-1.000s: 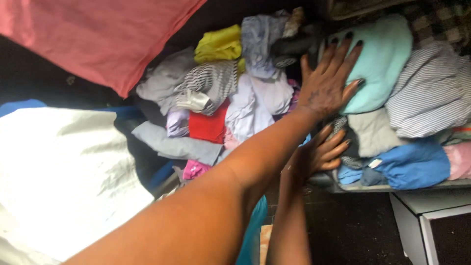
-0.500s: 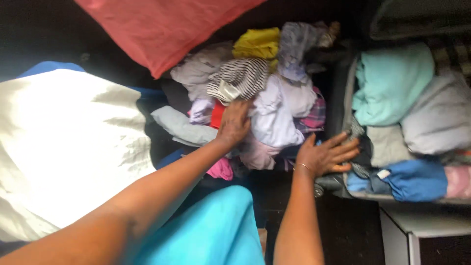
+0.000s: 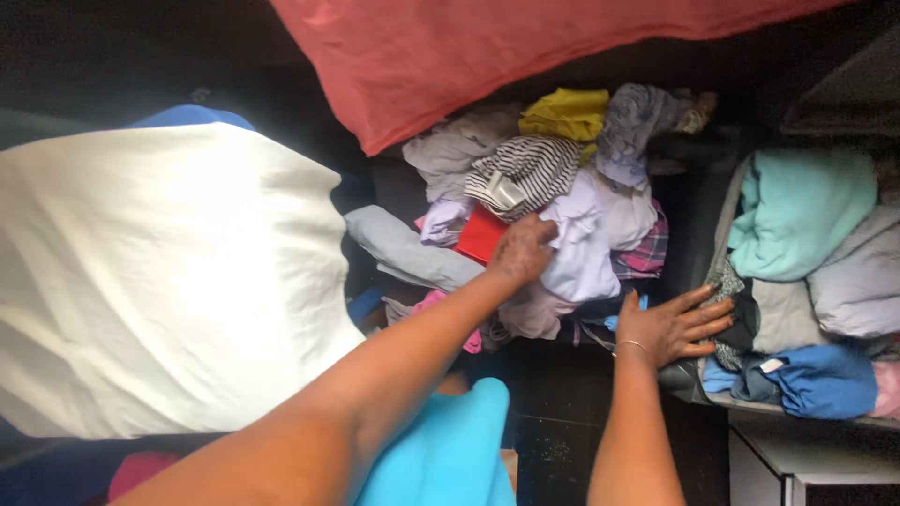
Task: Folding various items of clothing and organizing them into a suitcase.
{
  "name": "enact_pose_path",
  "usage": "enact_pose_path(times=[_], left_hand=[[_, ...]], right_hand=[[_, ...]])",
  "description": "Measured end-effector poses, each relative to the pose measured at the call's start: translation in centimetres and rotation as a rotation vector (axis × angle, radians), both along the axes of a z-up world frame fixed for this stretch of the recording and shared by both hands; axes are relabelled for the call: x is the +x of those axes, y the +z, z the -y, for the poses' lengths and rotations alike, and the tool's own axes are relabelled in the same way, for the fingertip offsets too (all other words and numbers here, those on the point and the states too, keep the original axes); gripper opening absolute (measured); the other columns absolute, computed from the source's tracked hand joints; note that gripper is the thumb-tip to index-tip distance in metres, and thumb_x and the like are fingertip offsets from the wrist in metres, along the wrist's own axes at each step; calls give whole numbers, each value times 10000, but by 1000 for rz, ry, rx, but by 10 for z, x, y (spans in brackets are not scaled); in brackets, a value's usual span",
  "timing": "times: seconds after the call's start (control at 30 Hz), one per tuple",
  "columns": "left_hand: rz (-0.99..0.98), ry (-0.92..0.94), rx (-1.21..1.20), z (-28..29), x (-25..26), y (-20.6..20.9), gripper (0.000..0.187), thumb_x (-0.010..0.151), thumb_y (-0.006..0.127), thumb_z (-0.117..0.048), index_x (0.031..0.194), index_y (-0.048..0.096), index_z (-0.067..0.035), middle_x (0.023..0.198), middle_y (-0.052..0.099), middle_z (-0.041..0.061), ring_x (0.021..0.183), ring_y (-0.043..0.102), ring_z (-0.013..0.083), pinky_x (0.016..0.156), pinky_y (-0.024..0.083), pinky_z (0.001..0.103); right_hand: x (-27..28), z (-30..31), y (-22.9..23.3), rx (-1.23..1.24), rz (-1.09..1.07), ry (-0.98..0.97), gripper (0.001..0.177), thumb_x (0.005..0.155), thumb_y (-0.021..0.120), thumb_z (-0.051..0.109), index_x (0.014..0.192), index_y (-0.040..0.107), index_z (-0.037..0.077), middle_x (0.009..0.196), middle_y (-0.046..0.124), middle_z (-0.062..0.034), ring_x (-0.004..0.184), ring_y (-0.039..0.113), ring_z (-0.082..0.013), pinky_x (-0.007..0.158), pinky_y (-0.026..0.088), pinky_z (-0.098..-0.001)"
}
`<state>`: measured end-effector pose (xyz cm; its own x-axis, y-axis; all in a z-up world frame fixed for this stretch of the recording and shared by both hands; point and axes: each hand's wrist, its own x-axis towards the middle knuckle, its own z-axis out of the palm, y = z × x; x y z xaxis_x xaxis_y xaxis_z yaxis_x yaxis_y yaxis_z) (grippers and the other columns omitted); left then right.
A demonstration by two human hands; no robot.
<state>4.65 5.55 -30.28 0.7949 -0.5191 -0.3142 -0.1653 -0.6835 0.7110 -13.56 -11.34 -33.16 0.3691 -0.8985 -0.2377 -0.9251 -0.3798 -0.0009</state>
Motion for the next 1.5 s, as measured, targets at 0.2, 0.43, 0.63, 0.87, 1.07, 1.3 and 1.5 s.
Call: enact_pose_path(times=[0.2, 0.43, 0.63, 0.87, 1.07, 1.3, 1.5], left_hand=[[-371, 98, -491, -40, 9, 94, 278, 780, 744, -121, 1018, 614, -53, 1019, 651, 92, 981, 642, 213, 860, 530, 343], [-646, 46, -704, -113, 38, 279, 171, 873, 603, -62, 1043, 586, -43, 1001, 599, 28, 989, 567, 113, 883, 476, 271], [-788, -26, -684, -155, 38, 371, 224, 873, 573, -147, 1078, 556, -56, 996, 591, 38, 972, 586, 135, 873, 519, 337], [-115, -367, -333, -226, 19, 436, 317, 870, 572, -231, 1135, 583, -56, 958, 648, 199, 934, 661, 377, 835, 499, 469], [42, -387, -384, -269, 4, 455, 292, 848, 581, -182, 1115, 558, -66, 936, 666, 194, 928, 683, 403, 825, 518, 496], [333, -226, -504, -332, 2, 481, 390, 829, 642, -192, 1192, 599, -57, 997, 686, 203, 936, 692, 391, 822, 549, 475], [174, -45, -400, -419, 17, 528, 270, 874, 617, -210, 1096, 611, -55, 913, 692, 157, 833, 720, 332, 772, 559, 434]], right_hand=[[-21, 14, 14, 144, 106, 56, 1259, 755, 810, 529, 1697, 96, 100, 1721, 30, -253, 1579, 30, -451, 1203, 141, -689], [-65, -40, 1, 298, 372, -29, 979, 763, 826, 415, 1609, 386, 196, 1681, 208, -255, 1535, 174, -476, 1205, 236, -605], [-33, -138, 70, 717, 765, -109, 660, 847, 750, 199, 1451, 547, 28, 1413, 591, -202, 1286, 554, -331, 1092, 430, -413], [45, -163, 202, 1317, 940, -144, 622, 867, 595, 59, 1482, 502, 64, 1457, 592, -134, 1279, 548, -248, 968, 446, -392], [120, -178, 344, 1360, 889, 791, 747, 801, 649, 9, 1510, 417, 51, 1562, 466, -140, 1486, 364, -247, 1137, 293, -371], [129, -260, 352, 1481, 553, 924, 545, 878, 661, 23, 1414, 564, 10, 1303, 682, -90, 1205, 596, -169, 1027, 452, -331], [145, -328, 399, 1573, 817, 676, 324, 894, 626, 37, 1211, 650, -27, 1062, 696, -45, 981, 634, -118, 871, 495, -268]])
